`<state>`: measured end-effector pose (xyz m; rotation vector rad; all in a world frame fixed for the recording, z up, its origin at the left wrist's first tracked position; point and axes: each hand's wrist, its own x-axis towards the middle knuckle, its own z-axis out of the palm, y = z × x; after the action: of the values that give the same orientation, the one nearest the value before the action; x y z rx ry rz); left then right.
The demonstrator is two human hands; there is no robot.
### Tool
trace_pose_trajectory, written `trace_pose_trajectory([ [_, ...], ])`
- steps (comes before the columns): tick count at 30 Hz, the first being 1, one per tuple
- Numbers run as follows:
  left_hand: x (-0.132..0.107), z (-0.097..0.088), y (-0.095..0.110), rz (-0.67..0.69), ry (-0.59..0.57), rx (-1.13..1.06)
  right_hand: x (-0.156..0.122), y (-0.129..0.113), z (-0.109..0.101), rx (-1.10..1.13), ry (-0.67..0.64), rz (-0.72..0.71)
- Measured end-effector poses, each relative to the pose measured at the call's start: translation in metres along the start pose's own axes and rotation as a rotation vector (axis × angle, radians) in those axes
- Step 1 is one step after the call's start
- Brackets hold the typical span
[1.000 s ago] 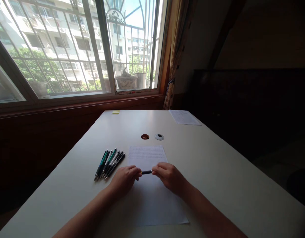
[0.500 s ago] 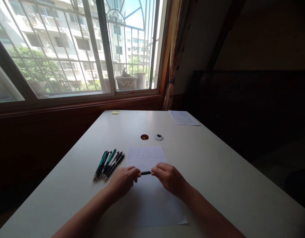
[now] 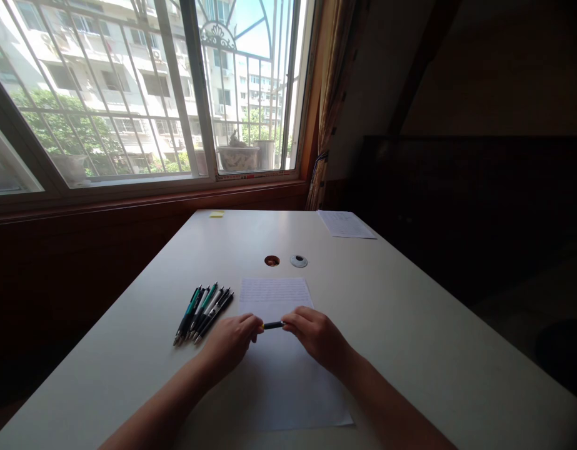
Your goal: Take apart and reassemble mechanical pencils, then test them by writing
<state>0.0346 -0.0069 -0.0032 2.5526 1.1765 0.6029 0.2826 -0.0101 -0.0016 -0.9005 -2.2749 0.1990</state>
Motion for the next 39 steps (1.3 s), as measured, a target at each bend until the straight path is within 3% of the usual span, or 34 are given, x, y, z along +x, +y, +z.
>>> trace_pose_trajectory([
  [21, -0.0018, 0.0031, -0.0061, 0.017, 0.045, 0.008, 0.0011, -0.0041, 0.0037, 0.105, 0.04, 0.11],
  [30, -0.0013, 0.0002, -0.0032, 0.012, 0.031, 0.0, 0.0026, -0.0058, 0.0041, 0.125, 0.077, 0.089],
  [39, -0.0018, 0.002, -0.0042, 0.022, 0.054, -0.017, 0.0031, -0.0043, 0.0039, 0.063, 0.024, 0.121],
])
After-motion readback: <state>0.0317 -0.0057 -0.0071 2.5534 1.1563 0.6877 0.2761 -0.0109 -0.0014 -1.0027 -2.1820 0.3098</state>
